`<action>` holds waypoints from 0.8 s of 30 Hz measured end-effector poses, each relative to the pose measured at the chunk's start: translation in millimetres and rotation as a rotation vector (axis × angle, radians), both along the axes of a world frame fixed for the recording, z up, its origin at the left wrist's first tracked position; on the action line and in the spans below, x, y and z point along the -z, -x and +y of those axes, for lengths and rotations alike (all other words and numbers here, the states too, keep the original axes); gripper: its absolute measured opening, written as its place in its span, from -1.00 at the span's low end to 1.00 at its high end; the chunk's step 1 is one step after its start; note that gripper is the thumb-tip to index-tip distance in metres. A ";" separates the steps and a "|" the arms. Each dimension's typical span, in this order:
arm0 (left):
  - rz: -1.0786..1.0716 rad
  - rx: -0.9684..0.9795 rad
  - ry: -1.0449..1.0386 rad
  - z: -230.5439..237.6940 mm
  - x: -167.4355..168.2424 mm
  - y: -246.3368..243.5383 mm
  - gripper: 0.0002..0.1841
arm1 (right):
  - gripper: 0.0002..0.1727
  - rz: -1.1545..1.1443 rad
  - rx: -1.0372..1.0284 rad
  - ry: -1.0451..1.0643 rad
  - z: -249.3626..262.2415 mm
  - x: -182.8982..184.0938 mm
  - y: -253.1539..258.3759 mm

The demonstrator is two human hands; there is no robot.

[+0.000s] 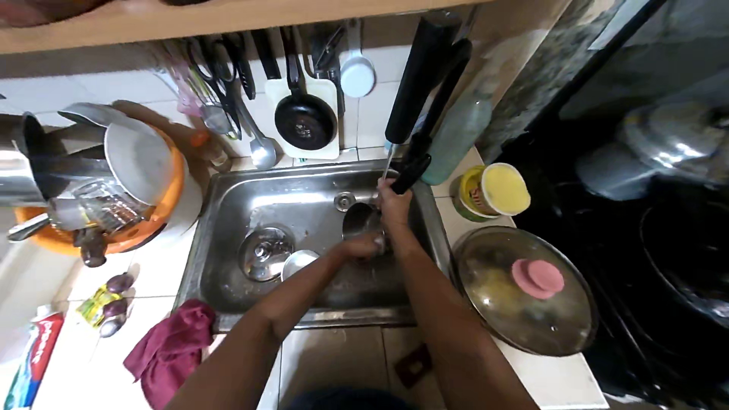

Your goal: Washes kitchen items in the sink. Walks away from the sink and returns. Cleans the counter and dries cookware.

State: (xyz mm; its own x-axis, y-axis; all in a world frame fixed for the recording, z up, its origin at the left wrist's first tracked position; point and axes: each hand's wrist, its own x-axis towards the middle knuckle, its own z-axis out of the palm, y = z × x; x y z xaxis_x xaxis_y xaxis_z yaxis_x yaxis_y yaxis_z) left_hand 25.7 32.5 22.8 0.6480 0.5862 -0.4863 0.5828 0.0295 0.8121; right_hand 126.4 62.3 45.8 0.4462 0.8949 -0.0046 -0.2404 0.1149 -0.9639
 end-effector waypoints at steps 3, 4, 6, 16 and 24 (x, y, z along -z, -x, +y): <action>-0.116 -0.231 -0.144 5.5 21.1 -13.3 -0.68 | -0.90 -0.019 -0.028 0.027 2.6 -0.6 -2.1; -0.056 -0.182 -0.281 10.1 30.5 -16.7 -0.65 | -0.90 -0.029 -0.030 0.036 2.6 -0.4 -2.9; 0.221 -0.007 -0.647 19.1 46.8 -18.5 -0.66 | -0.90 -0.043 -0.031 0.052 2.2 -0.5 -4.2; 0.509 0.360 -0.301 6.8 36.7 -7.5 -0.57 | -0.87 -0.052 0.003 -0.001 -2.7 2.9 1.4; 0.572 0.329 -0.469 9.6 54.0 23.8 -0.46 | -0.85 -0.130 -0.029 0.111 -0.8 -15.3 8.8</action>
